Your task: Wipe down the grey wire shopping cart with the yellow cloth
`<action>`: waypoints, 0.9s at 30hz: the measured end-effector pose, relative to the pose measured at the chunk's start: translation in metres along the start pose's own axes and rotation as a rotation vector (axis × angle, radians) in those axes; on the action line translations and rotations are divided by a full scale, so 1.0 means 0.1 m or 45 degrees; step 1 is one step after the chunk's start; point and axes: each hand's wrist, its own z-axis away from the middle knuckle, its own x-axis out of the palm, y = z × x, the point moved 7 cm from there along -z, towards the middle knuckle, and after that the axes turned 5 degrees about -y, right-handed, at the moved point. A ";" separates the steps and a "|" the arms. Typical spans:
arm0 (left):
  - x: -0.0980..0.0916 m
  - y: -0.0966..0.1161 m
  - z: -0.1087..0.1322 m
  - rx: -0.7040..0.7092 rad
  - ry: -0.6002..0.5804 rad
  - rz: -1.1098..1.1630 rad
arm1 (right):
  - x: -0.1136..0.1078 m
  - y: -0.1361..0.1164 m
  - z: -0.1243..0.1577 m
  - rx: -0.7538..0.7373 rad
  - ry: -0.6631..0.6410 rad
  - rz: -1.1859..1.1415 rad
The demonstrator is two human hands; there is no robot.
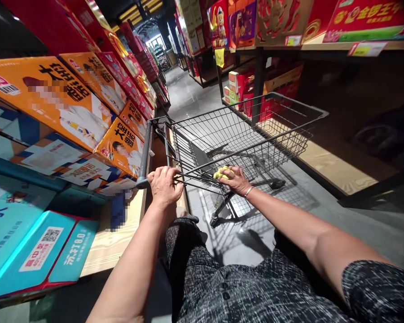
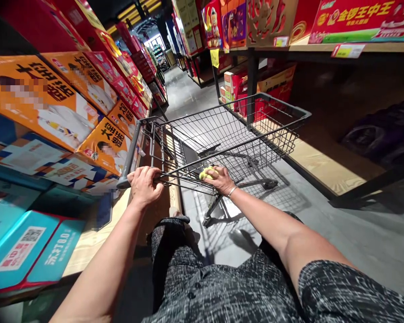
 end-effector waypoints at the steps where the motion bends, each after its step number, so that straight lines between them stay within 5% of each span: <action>1: 0.00 -0.01 -0.01 -0.005 -0.003 0.000 | 0.11 0.09 0.07 0.037 -0.040 0.028; 4: 0.00 -0.02 -0.03 -0.009 -0.014 0.002 | 0.27 0.23 0.21 0.097 -0.122 0.100; 7: 0.00 -0.03 -0.05 -0.007 -0.015 -0.010 | 0.15 0.14 0.19 0.026 -0.139 0.111; 12: -0.02 -0.01 -0.04 -0.043 0.004 -0.062 | -0.63 -0.07 0.01 -0.068 0.183 0.017; 17: -0.06 0.12 -0.02 -0.041 0.052 -0.071 | -1.23 -0.07 -0.21 0.349 0.435 -0.023; 20: 0.01 0.32 -0.05 0.078 -0.008 -0.073 | -1.19 -0.40 -0.39 0.371 0.298 -0.042; 24: 0.20 0.46 -0.11 0.089 -0.147 -0.139 | -1.02 -1.04 -0.60 0.069 0.124 0.021; 27: 0.28 0.43 -0.13 0.050 -0.162 -0.208 | -1.00 -1.14 -0.67 0.005 0.093 0.104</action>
